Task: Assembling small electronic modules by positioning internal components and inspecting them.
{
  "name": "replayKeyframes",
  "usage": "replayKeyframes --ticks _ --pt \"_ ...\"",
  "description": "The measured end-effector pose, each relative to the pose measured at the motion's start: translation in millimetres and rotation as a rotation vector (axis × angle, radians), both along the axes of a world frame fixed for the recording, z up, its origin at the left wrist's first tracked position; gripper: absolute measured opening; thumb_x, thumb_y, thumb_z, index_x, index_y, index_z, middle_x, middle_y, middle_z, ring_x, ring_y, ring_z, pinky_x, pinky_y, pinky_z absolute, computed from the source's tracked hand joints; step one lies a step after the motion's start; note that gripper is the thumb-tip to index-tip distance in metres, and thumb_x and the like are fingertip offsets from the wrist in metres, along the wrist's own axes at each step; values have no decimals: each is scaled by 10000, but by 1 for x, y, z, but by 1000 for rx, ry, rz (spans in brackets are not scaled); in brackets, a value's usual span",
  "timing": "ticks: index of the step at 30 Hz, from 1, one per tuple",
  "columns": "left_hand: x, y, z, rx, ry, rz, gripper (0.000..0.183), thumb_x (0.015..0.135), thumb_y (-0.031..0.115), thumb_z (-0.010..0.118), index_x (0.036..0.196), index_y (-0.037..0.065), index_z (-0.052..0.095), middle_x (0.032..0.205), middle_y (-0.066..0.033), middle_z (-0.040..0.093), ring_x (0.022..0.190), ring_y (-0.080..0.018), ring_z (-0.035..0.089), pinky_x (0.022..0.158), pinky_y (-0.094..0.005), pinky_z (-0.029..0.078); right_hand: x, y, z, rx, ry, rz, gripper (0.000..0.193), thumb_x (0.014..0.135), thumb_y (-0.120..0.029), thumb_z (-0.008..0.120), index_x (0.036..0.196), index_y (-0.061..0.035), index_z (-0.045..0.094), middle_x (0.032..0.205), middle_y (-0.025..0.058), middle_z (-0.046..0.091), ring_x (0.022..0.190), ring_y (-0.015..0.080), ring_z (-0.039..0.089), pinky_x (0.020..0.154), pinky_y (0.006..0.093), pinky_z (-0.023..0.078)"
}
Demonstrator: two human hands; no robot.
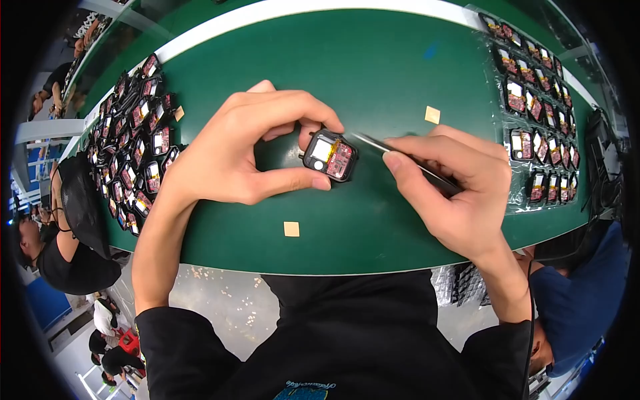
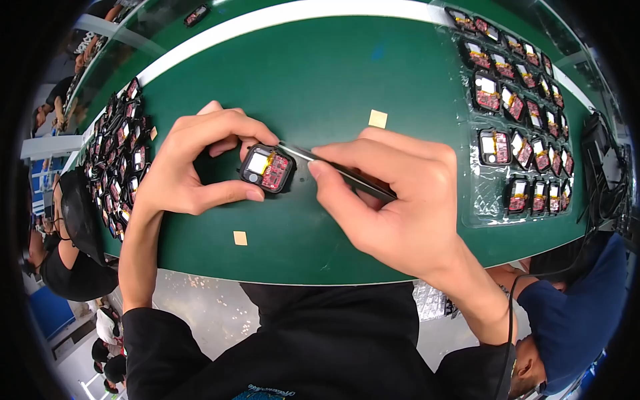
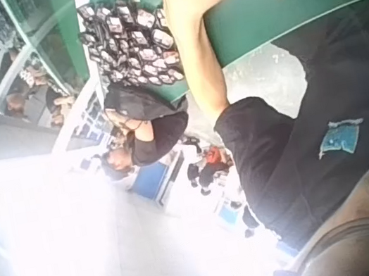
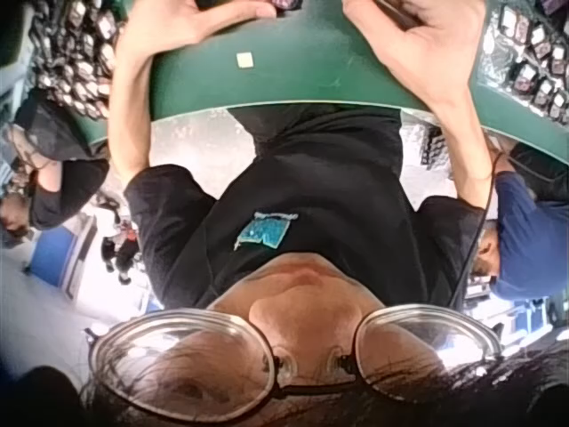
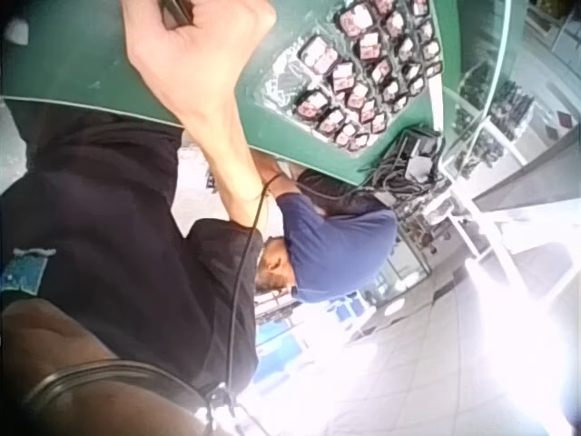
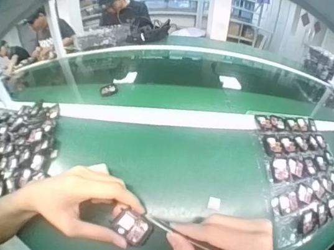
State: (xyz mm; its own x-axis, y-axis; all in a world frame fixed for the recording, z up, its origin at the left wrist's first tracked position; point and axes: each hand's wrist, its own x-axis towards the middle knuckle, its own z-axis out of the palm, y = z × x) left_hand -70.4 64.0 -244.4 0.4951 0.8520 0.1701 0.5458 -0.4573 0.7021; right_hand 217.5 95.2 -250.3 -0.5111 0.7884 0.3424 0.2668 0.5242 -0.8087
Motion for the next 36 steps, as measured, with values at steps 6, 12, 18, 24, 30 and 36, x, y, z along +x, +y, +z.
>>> replayKeyframes --ticks 6,12,18,24,30,36 --pt "4 2 -2 147 23 -28 541 735 200 1017 1215 66 806 858 -1 674 760 -141 601 752 -319 377 -6 -4 -5 0 52 -11 133 981 21 808 1111 3 789 818 73 712 599 108 605 527 279 429" --pt "0 0 9 -90 -45 20 681 720 91 949 1359 75 714 919 -1 707 738 -122 496 754 -302 421 -19 -15 1 133 -140 75 449 887 -205 904 1250 -28 709 1007 121 678 784 344 748 644 452 580" --pt "0 0 13 -146 -93 -48 655 779 -41 812 1413 31 664 962 -50 717 770 -144 499 747 -317 469 -27 -20 -12 107 -169 31 455 837 -221 900 1198 -29 701 1045 105 685 744 349 752 626 491 577" --pt "-13 19 26 -108 -22 119 407 899 32 809 1302 40 752 1037 -54 755 848 -129 635 817 -300 531 -4 -30 0 157 -178 -35 420 824 -217 892 1134 -20 688 997 111 684 761 365 742 665 485 587" --pt "-57 99 19 424 506 378 455 1009 201 752 1442 80 686 1518 -179 640 1418 -408 591 1192 -482 491 50 -46 20 152 -141 -254 431 799 -196 942 1132 -40 715 978 81 701 784 252 753 690 403 612" --pt "-91 145 -8 318 578 589 347 1101 213 630 1434 135 686 1372 -111 704 1301 -360 660 1055 -495 573 113 -34 23 252 -324 -660 406 763 -217 971 1049 -20 760 827 89 633 680 242 654 619 394 537"
